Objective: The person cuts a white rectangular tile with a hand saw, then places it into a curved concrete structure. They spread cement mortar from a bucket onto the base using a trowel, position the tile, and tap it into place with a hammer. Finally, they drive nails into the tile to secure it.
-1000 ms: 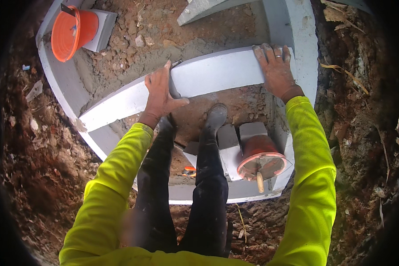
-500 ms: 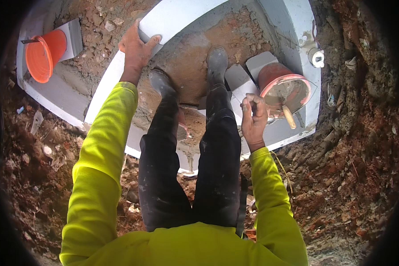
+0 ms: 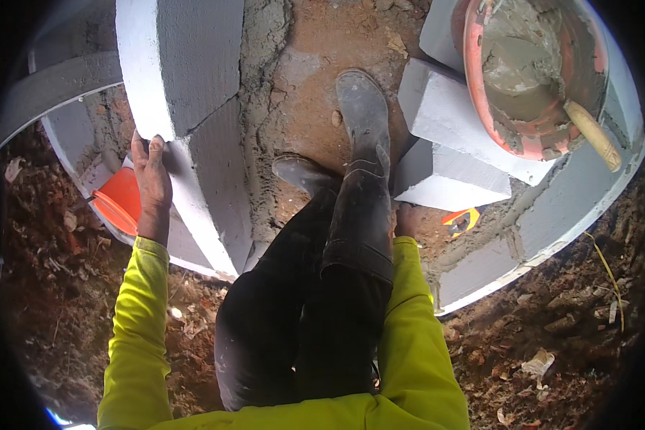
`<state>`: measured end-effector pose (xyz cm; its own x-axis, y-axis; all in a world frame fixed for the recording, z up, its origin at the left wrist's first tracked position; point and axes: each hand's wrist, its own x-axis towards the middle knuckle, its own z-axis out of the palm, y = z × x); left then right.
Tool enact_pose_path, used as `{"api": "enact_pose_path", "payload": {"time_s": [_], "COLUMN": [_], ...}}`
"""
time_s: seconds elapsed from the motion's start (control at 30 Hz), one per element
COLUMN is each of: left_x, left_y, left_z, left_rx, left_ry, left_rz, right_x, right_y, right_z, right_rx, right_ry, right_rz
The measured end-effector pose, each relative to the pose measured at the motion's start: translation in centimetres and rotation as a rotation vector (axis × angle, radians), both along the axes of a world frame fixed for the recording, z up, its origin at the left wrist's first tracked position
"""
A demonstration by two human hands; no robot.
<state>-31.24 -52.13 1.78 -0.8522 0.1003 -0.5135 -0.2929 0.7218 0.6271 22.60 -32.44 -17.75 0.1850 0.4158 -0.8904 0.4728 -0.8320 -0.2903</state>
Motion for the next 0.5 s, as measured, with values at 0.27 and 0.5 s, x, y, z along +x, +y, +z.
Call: {"api": "enact_pose_path", "payload": {"time_s": [0.27, 0.5], "left_x": [-1.1, -3.5], "left_y": [-1.6, -0.9], "left_z": [0.4, 1.9], "left_rx": [-0.025, -0.201], "left_ry": [-0.125, -0.114], "left_rz": [0.041, -0.197], "right_x": [3.8, -0.2], "right_y": [-5.0, -3.3], "right_z": [-5.9, 3.9], "right_rx": [0.521, 0.269], "right_ry": [-0.24, -0.276], "right_rz": [0.619, -0.169]}}
